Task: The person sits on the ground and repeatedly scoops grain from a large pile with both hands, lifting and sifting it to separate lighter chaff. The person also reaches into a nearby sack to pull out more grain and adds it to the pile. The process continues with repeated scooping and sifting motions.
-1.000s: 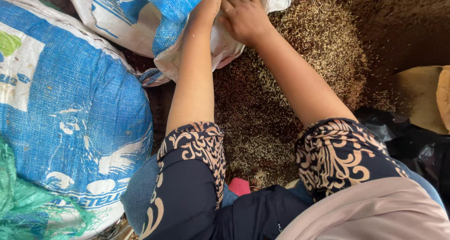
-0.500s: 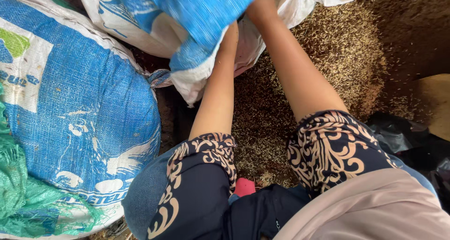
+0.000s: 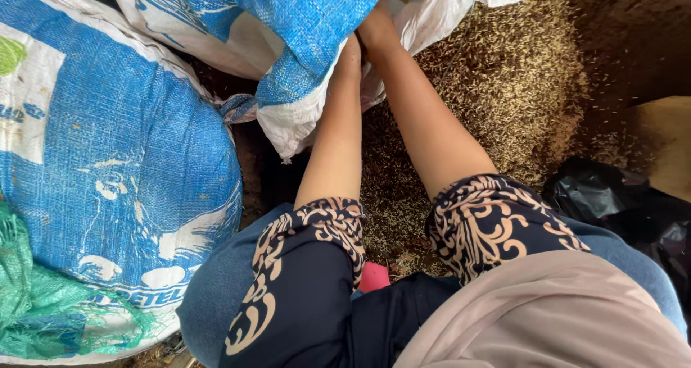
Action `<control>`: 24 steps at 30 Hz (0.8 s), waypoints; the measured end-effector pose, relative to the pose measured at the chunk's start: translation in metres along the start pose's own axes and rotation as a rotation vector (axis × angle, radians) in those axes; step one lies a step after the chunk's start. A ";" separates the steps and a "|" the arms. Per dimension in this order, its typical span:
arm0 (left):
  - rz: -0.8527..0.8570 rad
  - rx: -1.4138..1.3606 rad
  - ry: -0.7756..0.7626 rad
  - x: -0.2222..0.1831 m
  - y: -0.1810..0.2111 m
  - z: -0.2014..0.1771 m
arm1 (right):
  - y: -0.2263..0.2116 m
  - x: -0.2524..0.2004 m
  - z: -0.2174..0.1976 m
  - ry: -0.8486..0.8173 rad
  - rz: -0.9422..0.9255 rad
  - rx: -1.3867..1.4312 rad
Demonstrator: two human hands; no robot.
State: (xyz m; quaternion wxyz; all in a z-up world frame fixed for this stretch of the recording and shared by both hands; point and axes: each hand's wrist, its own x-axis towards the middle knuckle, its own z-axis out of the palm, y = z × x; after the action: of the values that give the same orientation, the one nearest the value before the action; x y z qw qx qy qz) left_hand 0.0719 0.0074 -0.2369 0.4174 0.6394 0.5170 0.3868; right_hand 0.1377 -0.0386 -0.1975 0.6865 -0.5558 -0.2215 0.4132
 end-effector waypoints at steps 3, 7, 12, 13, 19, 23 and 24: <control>-0.058 -0.203 -0.044 -0.034 0.042 -0.015 | -0.037 -0.027 0.004 0.096 -0.040 -0.052; -0.100 -0.372 -0.037 -0.097 0.105 -0.035 | -0.088 -0.084 -0.005 0.129 -0.152 -0.263; -0.056 -0.605 -0.186 -0.173 0.152 -0.033 | -0.132 -0.165 -0.039 0.269 -0.245 -0.282; -0.047 -0.616 -0.237 -0.186 0.155 -0.028 | -0.137 -0.175 -0.048 0.326 -0.225 -0.278; 0.081 -0.278 -0.376 -0.224 0.152 0.009 | -0.147 -0.191 -0.103 0.632 -0.246 -0.296; 0.154 -0.060 -0.096 -0.218 0.153 -0.006 | -0.154 -0.196 -0.102 0.674 -0.641 -0.946; 0.136 -0.068 -0.042 -0.211 0.155 -0.014 | -0.159 -0.194 -0.096 0.517 -0.629 -0.888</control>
State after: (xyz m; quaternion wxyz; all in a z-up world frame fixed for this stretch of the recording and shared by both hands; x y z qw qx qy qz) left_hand 0.0761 -0.2159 -0.1007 0.4224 0.6663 0.4502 0.4181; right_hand 0.1530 -0.2584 -0.0446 0.5097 -0.7795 -0.3526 -0.0905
